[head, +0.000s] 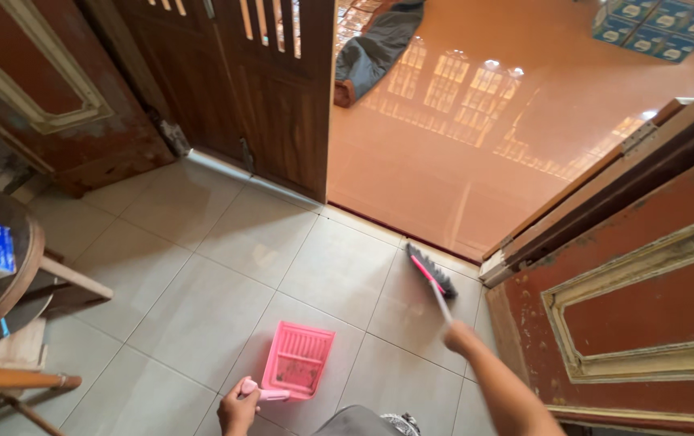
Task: The person sweeps the tiled floor using a broom and a pink dustpan, moving across the room and gathering debris into the dustpan.
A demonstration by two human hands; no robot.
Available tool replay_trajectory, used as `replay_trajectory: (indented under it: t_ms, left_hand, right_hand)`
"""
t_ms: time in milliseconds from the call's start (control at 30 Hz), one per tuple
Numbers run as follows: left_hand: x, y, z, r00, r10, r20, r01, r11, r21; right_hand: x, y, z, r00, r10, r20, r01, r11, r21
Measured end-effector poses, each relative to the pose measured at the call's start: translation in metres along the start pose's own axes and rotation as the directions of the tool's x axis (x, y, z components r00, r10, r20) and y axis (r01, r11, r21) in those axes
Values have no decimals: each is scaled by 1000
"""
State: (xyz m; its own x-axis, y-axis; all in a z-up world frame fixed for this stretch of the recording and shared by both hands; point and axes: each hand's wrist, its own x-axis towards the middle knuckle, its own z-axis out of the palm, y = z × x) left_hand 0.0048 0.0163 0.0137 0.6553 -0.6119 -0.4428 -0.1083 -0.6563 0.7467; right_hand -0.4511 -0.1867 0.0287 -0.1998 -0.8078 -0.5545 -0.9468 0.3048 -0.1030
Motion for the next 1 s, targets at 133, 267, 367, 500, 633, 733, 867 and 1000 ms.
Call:
replay_trajectory:
  t_ms: [133,267,367,500,633,733,867,1000]
  left_hand:
    - [5,-5,-6,997,-72,-41,69,996,-62]
    - [9,-15,1,995,-81,-58,76,993,-92]
    - [10,-15,14,996,-63,-69,62,998,-13]
    - [12,-19,19,997,-79,11,78,993,92]
    - [2,-17,24,992,-17,-122,52,956,288]
    - [-18,-24,18,989,-7,-151,48,962,267]
    - [-52,-48,6,980,74,-185,-29,972,234]
    - [-90,-84,-8,960,158,-233,-98,963,250]
  right_hand:
    - [-8,-69,22,984,-129,120,155,957,-244]
    - [-50,-75,55,971,-208,115,228,953,-201]
    - [-80,-67,59,904,-230,361,342,895,-286]
    - [-139,-50,52,831,-363,421,494,829,-261]
    - [-176,-7,49,823,-408,395,487,866,-119]
    - [-191,65,56,863,-436,257,416,900,130]
    - [-225,149,81,912,-385,140,337,899,280]
    - [-290,193,120,962,-271,37,241,904,354]
